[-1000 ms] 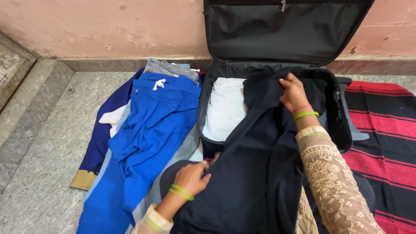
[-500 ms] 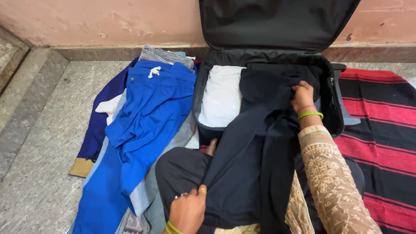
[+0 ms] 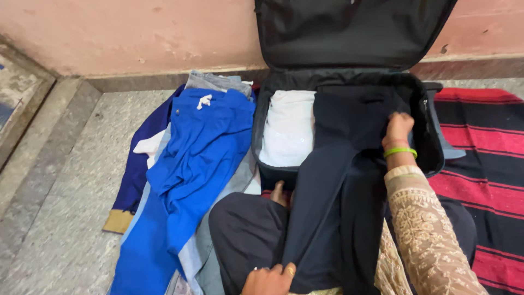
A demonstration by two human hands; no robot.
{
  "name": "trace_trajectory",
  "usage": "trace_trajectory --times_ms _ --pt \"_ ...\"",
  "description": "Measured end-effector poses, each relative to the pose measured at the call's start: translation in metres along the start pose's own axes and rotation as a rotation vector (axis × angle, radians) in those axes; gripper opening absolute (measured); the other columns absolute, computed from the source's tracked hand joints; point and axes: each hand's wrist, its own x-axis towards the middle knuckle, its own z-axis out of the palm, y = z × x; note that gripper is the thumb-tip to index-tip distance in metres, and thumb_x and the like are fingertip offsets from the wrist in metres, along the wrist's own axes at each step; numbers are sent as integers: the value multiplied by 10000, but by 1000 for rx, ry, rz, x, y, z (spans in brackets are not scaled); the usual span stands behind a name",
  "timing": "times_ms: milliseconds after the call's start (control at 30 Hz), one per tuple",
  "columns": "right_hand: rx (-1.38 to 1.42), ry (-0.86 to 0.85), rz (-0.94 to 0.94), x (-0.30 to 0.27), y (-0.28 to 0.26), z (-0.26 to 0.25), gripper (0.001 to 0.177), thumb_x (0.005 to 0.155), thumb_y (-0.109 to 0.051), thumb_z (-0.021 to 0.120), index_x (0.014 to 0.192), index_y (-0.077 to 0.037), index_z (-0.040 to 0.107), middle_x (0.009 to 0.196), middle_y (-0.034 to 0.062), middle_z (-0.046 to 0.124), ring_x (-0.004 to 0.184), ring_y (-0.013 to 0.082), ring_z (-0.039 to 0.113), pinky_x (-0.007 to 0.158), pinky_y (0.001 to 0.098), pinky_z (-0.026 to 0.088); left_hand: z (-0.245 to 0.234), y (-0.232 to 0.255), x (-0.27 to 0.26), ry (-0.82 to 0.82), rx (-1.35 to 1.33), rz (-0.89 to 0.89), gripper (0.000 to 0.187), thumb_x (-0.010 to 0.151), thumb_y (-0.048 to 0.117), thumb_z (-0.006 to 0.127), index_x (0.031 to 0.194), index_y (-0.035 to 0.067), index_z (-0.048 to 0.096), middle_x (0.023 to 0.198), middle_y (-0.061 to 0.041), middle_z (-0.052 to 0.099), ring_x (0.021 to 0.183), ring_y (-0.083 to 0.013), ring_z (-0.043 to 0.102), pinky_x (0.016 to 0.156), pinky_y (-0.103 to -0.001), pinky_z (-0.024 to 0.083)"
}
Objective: The person is folding various pieces of clothing and placing them neatly into a black suitcase on the floor.
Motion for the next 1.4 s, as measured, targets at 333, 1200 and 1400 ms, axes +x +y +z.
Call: trace_trajectory --times_ms 333,1200,1400 --pt "-695 -23 -561 -25 -6 15 413 801 -182 829 1126 54 731 1022 268 725 959 404 695 859 431 531 13 3 4 -33 -80 55 353 956 205 586 1257 51 688 801 -190 715 608 -313 734 490 -478 582" --pt "-424 -1590 -255 -316 -186 -37 421 883 -191 783 1272 -60 691 1217 42 693 855 172 738 734 287 609 -122 48 0 305 -395 -184 268 906 125 629 1162 108 705 996 -109 640 770 -356 701 679 -467 565" --pt "-577 -1473 -921 -380 -188 -41 304 858 -106 719 1162 -114 729 1207 77 714 950 282 735 761 361 591 -119 57 -6 325 -341 -225 326 863 177 686 1162 58 627 1027 -150 651 826 -395 684 693 -476 550"
